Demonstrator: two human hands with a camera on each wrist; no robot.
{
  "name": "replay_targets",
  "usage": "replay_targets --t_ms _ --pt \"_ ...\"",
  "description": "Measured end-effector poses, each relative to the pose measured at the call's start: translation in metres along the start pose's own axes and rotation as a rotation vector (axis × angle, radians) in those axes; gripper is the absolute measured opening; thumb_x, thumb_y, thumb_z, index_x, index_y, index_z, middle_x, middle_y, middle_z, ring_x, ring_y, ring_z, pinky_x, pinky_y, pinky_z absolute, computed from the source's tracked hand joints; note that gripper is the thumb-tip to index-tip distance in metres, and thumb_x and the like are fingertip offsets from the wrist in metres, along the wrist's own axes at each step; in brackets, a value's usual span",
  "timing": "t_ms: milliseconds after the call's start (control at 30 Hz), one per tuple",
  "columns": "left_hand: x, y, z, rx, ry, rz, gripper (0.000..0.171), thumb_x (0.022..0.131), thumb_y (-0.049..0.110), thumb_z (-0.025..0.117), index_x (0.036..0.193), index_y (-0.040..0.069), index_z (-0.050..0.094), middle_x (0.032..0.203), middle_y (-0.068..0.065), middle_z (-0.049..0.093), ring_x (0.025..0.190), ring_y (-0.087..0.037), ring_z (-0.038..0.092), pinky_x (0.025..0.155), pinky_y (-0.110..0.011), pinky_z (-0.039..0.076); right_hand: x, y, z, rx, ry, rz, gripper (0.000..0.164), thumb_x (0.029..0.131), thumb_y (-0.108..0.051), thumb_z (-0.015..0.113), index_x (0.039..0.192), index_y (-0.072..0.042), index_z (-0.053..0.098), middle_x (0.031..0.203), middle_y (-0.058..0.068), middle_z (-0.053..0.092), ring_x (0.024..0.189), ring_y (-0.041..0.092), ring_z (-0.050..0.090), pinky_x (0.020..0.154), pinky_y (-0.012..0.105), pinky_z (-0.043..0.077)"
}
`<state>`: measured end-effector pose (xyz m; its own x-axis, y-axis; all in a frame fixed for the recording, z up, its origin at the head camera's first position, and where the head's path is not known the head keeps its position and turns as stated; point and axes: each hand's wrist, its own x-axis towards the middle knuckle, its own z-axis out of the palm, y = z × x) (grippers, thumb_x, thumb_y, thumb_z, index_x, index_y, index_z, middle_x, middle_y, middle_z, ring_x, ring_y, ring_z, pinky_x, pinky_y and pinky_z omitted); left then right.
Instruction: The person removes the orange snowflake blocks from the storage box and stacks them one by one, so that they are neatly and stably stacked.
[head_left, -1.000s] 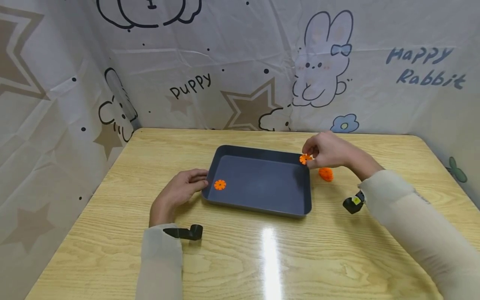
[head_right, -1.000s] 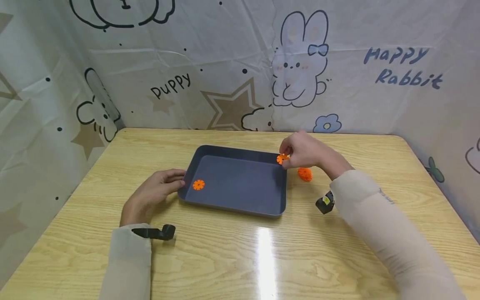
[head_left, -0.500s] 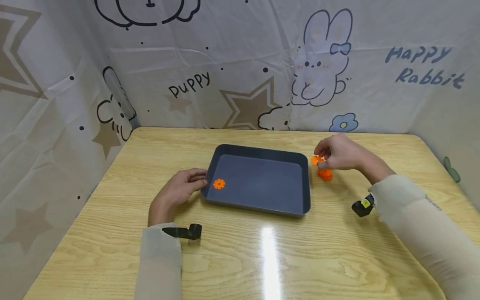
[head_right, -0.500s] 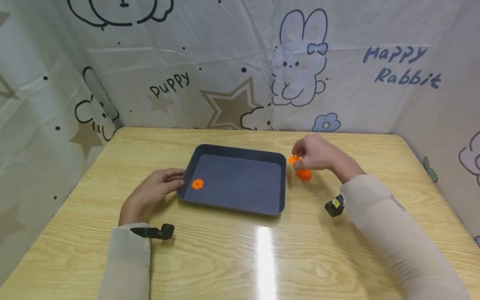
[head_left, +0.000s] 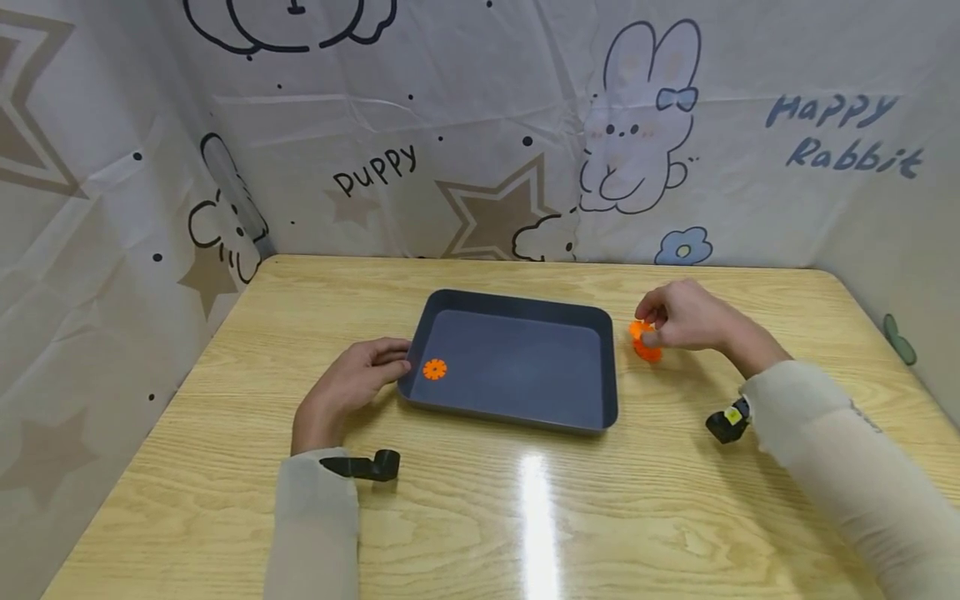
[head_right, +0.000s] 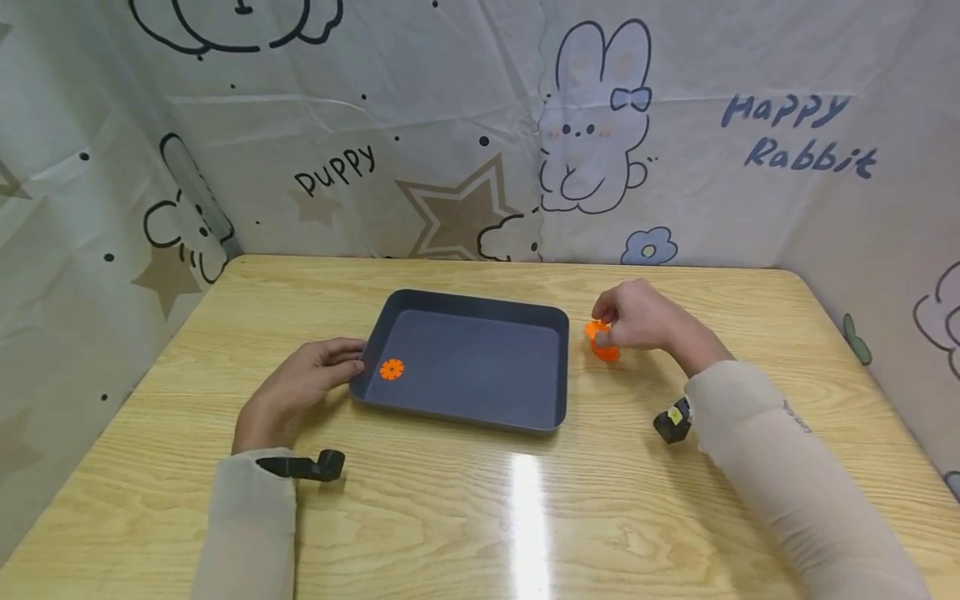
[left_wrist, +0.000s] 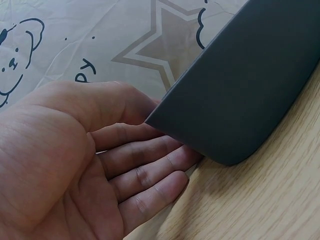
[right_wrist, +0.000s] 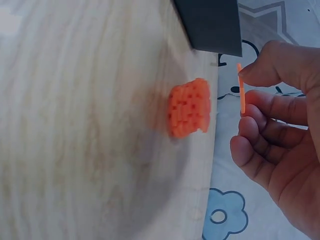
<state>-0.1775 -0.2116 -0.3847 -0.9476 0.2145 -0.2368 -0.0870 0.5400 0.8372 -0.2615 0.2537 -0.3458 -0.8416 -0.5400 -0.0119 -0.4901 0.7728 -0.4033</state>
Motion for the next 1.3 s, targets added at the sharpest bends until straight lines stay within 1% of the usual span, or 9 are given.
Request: replay_targets --t_ms 200,500,700,933,1133,1300 --pt "0.001 0.000 0.000 0.008 0.005 -0.002 0.044 0.103 0.020 0.059 0.145 0.007 0.053 0.142 -0.013 0.054 0.132 -0.030 0.048 0.108 -0.048 0.039 -0.003 0.007 0.006 -0.006 0.008 0.014 0.019 0.073 -0.007 0.076 0.090 0.000 0.073 0.074 0.001 0.064 0.067 0.015 0.056 0.063 0.033 0.048" --pt "0.001 0.001 0.001 0.015 0.004 -0.003 0.044 0.103 0.020 0.058 0.145 0.006 0.053 0.143 -0.014 0.054 0.132 -0.030 0.048 0.108 -0.048 0.039 -0.008 0.016 0.012 -0.004 0.026 0.005 0.019 0.071 -0.006 0.077 0.089 0.000 0.073 0.076 0.000 0.066 0.069 0.014 0.058 0.065 0.032 0.051" --pt "0.000 0.000 0.000 0.018 0.004 0.012 0.044 0.104 0.020 0.057 0.145 0.005 0.052 0.143 -0.015 0.053 0.133 -0.032 0.047 0.108 -0.049 0.038 -0.009 0.015 0.015 0.028 0.021 0.023 0.020 0.073 -0.006 0.077 0.091 0.001 0.073 0.078 0.002 0.066 0.070 0.015 0.059 0.066 0.033 0.052" --pt "0.000 0.000 0.002 0.023 0.014 0.013 0.044 0.103 0.019 0.058 0.144 0.004 0.052 0.142 -0.016 0.054 0.132 -0.032 0.048 0.108 -0.049 0.039 -0.009 0.017 0.017 0.027 0.012 0.023 0.019 0.074 -0.006 0.076 0.092 0.001 0.072 0.079 0.002 0.066 0.071 0.015 0.059 0.067 0.033 0.052" --pt "-0.001 0.000 0.002 0.024 0.016 0.011 0.044 0.103 0.019 0.058 0.144 0.004 0.053 0.142 -0.016 0.053 0.133 -0.032 0.047 0.108 -0.049 0.038 -0.007 0.016 0.014 0.024 0.029 0.003 0.019 0.074 -0.005 0.077 0.091 -0.001 0.072 0.077 0.001 0.065 0.070 0.015 0.057 0.066 0.033 0.050" --pt "-0.001 0.000 0.002 0.023 0.014 0.011 0.044 0.103 0.019 0.058 0.144 0.004 0.053 0.143 -0.015 0.053 0.133 -0.032 0.047 0.108 -0.049 0.038 -0.003 0.010 0.009 0.036 0.038 -0.007 0.019 0.075 -0.005 0.074 0.094 0.000 0.072 0.081 0.001 0.066 0.072 0.015 0.057 0.066 0.034 0.050"
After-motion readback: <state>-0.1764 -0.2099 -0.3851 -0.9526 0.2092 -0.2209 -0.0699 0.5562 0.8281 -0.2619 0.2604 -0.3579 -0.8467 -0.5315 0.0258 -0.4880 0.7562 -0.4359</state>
